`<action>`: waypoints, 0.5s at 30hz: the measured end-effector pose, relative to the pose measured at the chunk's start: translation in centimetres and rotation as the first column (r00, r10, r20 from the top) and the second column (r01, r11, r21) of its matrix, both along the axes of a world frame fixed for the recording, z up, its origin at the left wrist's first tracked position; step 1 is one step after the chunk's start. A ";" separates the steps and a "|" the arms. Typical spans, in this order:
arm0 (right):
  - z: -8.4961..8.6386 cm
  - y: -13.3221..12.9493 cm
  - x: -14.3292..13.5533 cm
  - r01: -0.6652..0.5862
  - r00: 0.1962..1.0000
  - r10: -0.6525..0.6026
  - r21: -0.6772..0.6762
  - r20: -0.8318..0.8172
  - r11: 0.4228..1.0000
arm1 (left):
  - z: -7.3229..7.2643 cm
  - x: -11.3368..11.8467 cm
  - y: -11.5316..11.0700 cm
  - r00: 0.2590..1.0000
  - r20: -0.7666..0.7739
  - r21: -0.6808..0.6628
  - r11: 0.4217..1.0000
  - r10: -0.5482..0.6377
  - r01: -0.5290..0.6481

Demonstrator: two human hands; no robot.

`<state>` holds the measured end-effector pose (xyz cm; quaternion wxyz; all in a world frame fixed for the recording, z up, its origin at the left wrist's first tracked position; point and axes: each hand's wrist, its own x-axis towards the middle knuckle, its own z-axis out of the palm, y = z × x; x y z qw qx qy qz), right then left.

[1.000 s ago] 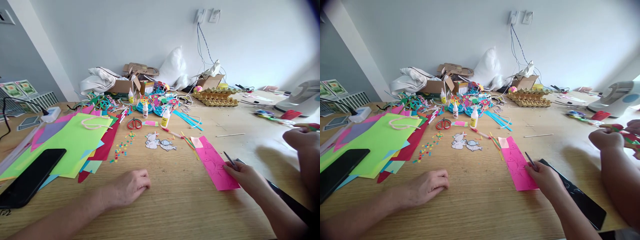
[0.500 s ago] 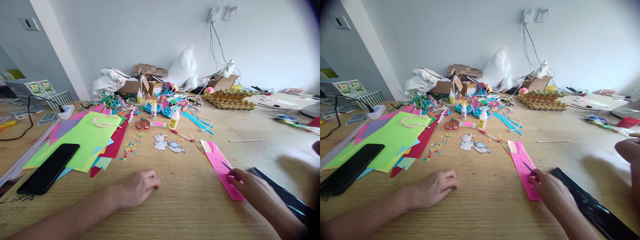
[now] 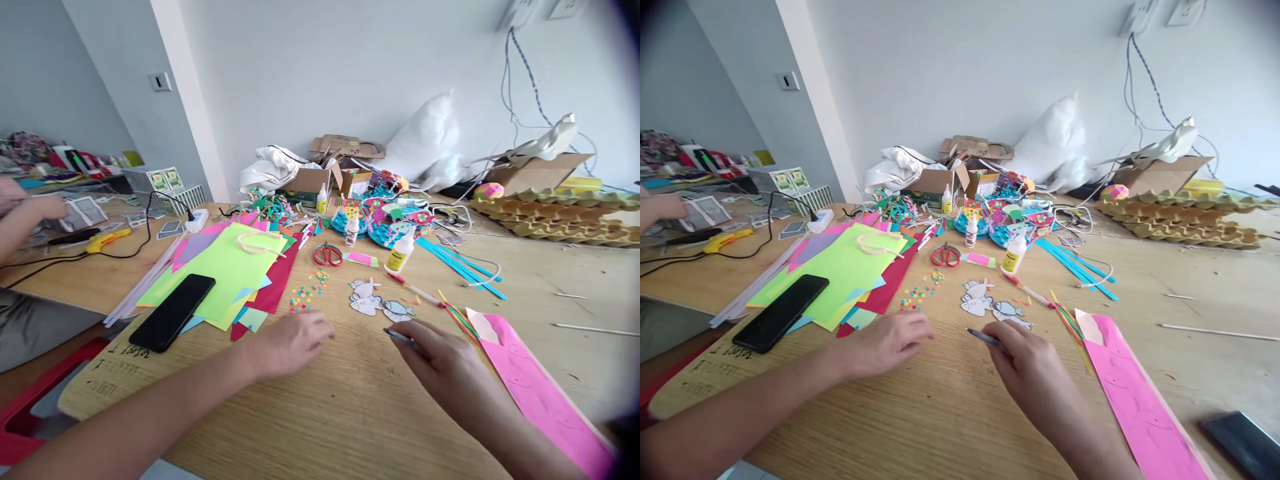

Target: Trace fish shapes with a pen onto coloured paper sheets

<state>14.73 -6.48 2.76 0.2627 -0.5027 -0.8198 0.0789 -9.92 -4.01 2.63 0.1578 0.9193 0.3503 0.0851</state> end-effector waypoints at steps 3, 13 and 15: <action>-2.2 1.1 -0.8 -0.025 1.000 0.026 0.067 -0.009 0.997 | 1.2 -3.6 2.0 0.968 -0.085 0.073 0.971 0.235 -0.229; -4.5 1.6 0.4 0.024 0.998 -0.021 0.061 -0.056 0.998 | 2.6 -17.5 2.8 0.663 -0.286 0.161 0.717 0.692 -0.679; -4.5 1.7 0.4 0.021 0.998 -0.018 0.056 -0.055 0.998 | 2.1 -18.3 2.2 0.611 -0.298 0.165 0.670 0.733 -0.724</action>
